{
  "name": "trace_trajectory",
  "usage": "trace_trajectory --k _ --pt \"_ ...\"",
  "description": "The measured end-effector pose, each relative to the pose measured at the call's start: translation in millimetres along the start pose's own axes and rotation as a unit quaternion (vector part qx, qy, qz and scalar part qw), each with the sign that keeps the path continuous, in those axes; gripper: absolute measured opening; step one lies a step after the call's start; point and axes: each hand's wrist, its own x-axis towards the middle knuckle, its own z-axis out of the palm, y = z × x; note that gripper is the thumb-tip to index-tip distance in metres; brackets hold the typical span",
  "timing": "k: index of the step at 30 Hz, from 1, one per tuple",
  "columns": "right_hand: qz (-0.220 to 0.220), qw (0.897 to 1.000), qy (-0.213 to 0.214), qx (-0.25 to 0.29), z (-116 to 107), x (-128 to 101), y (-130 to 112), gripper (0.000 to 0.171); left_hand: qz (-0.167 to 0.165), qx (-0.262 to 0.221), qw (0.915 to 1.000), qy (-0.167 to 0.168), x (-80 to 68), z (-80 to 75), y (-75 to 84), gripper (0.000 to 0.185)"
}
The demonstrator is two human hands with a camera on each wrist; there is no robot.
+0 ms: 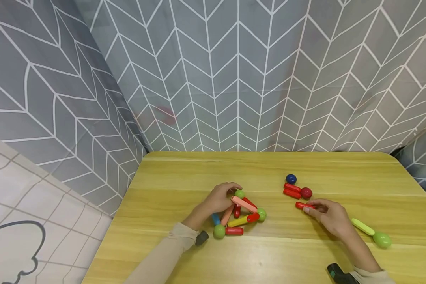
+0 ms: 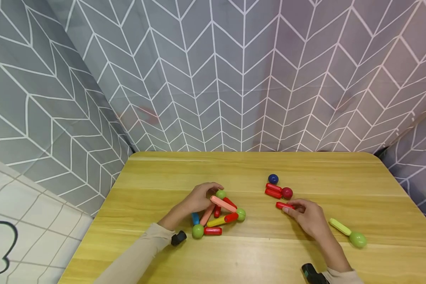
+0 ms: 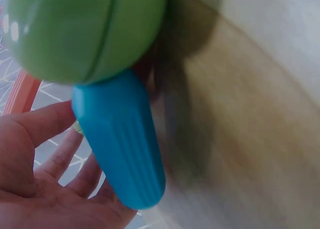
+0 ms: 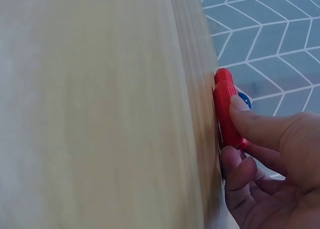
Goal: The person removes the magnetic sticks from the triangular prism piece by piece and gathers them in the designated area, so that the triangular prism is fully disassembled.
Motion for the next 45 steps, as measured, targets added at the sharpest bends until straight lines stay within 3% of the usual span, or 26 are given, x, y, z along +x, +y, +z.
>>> trace_trajectory --k 10,16,21,23,28,37,41,45 --pt "-0.017 0.999 0.031 -0.003 3.1 -1.1 -0.8 0.035 0.018 -0.018 0.9988 -0.041 0.9 -2.1 -2.1 0.046" --pt "-0.03 0.992 0.119 -0.03 4.9 -4.8 -16.0 0.028 0.001 0.005 0.9999 -0.013 3.6 -2.0 -1.1 0.044" --pt "-0.097 0.979 0.176 -0.039 12.4 -1.4 -41.3 0.015 -0.019 0.005 0.9998 0.006 5.5 -2.5 0.0 0.045" --pt "-0.117 0.98 0.159 -0.03 17.0 2.5 -51.5 0.013 -0.022 0.002 0.9997 0.011 6.0 -2.6 0.2 0.046" --pt "-0.138 0.988 0.066 0.002 31.4 15.6 -72.0 0.012 -0.022 -0.005 0.9996 0.016 5.9 -2.2 0.7 0.047" --pt "-0.172 0.982 -0.058 0.045 55.4 41.4 -95.8 0.014 -0.026 -0.016 0.9993 0.022 4.9 -0.7 -0.7 0.046" --pt "-0.174 0.979 -0.094 0.048 61.0 47.3 -99.8 0.016 -0.032 -0.011 0.999 0.027 6.1 0.8 -2.7 0.043" --pt "-0.183 0.977 -0.091 0.056 60.6 44.1 -104.6 0.015 -0.035 -0.005 0.9989 0.031 7.1 0.3 -3.8 0.041"
